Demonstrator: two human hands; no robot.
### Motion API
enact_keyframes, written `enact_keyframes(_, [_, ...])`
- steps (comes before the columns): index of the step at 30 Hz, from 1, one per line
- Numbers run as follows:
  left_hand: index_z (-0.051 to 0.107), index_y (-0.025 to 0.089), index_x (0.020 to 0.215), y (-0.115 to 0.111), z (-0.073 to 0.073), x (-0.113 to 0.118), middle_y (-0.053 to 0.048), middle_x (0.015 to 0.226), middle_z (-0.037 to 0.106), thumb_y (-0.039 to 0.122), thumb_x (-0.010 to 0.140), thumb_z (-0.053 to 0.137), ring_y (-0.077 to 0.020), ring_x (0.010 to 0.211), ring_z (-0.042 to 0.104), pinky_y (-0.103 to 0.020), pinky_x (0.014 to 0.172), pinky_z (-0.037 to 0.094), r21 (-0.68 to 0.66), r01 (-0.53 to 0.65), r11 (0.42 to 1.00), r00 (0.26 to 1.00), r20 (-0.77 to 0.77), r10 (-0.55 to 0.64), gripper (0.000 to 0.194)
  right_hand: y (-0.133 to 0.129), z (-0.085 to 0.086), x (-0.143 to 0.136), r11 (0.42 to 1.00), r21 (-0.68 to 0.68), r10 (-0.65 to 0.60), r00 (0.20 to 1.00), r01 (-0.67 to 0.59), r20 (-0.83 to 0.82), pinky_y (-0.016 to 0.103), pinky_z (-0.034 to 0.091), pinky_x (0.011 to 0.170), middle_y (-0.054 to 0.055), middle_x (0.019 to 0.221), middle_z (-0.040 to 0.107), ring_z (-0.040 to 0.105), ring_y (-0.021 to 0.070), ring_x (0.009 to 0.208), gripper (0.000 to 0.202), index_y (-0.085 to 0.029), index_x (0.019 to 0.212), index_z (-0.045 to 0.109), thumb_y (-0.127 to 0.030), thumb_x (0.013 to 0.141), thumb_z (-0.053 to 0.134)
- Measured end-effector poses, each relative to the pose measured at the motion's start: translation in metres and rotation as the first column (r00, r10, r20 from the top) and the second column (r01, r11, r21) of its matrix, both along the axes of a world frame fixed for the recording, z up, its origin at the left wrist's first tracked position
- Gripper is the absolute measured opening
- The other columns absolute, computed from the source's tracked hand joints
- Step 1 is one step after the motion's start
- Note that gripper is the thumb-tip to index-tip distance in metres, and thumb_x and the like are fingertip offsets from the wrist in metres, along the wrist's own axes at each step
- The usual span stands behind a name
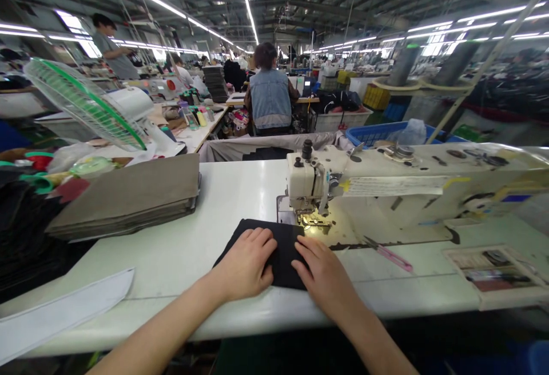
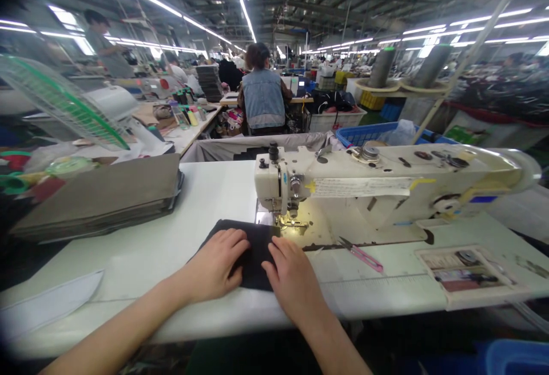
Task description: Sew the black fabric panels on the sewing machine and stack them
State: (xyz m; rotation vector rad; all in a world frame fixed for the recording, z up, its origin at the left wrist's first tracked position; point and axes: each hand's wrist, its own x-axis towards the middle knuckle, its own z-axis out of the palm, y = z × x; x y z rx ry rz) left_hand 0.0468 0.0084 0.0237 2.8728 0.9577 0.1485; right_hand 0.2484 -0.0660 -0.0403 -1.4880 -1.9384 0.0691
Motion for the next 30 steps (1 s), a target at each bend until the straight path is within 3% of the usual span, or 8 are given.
enact_keyframes(3, [0.051, 0.017, 0.139, 0.006, -0.01, 0.007, -0.012, 0.155, 0.043, 0.025, 0.088, 0.057, -0.0311, 0.143, 0.039, -0.051, 0.118, 0.03, -0.055, 0.103, 0.993, 0.993, 0.055, -0.1, 0.053, 0.0, -0.007, 0.005, 1.0, -0.019, 0.012, 1.0, -0.012, 0.016, 0.05, 0.052, 0.104, 0.015, 0.129, 0.067, 0.062, 0.029, 0.12, 0.033, -0.014, 0.124, 0.066, -0.015, 0.092, 0.058])
enact_keyframes(6, [0.035, 0.021, 0.153, 0.011, -0.023, 0.011, -0.009, 0.163, 0.031, 0.038, 0.099, 0.048, -0.0286, 0.15, 0.027, -0.054, 0.122, 0.022, -0.107, 0.118, 0.987, 0.993, 0.038, -0.115, 0.058, 0.002, -0.011, 0.015, 0.998, -0.028, 0.048, 0.999, -0.048, -0.001, 0.049, 0.052, 0.105, 0.015, 0.13, 0.066, 0.062, 0.0276, 0.122, 0.034, -0.015, 0.126, 0.065, -0.017, 0.093, 0.057])
enact_keyframes(10, [0.034, 0.021, 0.154, 0.015, -0.031, 0.015, -0.009, 0.164, 0.027, 0.045, 0.101, 0.046, -0.0282, 0.151, 0.025, -0.055, 0.122, 0.02, -0.108, 0.071, 0.992, 0.997, 0.027, -0.068, 0.06, 0.01, -0.01, 0.024, 0.998, -0.036, 0.058, 0.998, -0.058, -0.004, 0.051, 0.051, 0.106, 0.014, 0.132, 0.065, 0.061, 0.0285, 0.123, 0.035, -0.017, 0.128, 0.064, -0.019, 0.093, 0.059])
enact_keyframes(25, [0.037, 0.024, 0.154, 0.029, -0.031, 0.015, -0.009, 0.163, 0.03, 0.044, 0.099, 0.051, -0.0278, 0.151, 0.026, -0.053, 0.123, 0.019, -0.101, 0.099, 0.99, 0.993, 0.077, -0.091, 0.06, 0.02, -0.004, 0.025, 0.998, -0.051, 0.041, 0.999, -0.041, 0.001, 0.051, 0.05, 0.107, 0.014, 0.13, 0.066, 0.058, 0.0276, 0.123, 0.033, -0.014, 0.126, 0.064, -0.016, 0.093, 0.059])
enact_keyframes(30, [0.036, 0.02, 0.154, 0.031, -0.026, 0.015, -0.012, 0.163, 0.028, 0.044, 0.099, 0.051, -0.0283, 0.151, 0.025, -0.055, 0.122, 0.02, -0.096, 0.092, 0.991, 0.995, 0.033, -0.089, 0.062, 0.016, 0.0, 0.024, 0.999, -0.042, 0.03, 0.999, -0.029, 0.022, 0.051, 0.052, 0.105, 0.013, 0.128, 0.067, 0.06, 0.0277, 0.121, 0.033, -0.016, 0.125, 0.065, -0.015, 0.093, 0.059])
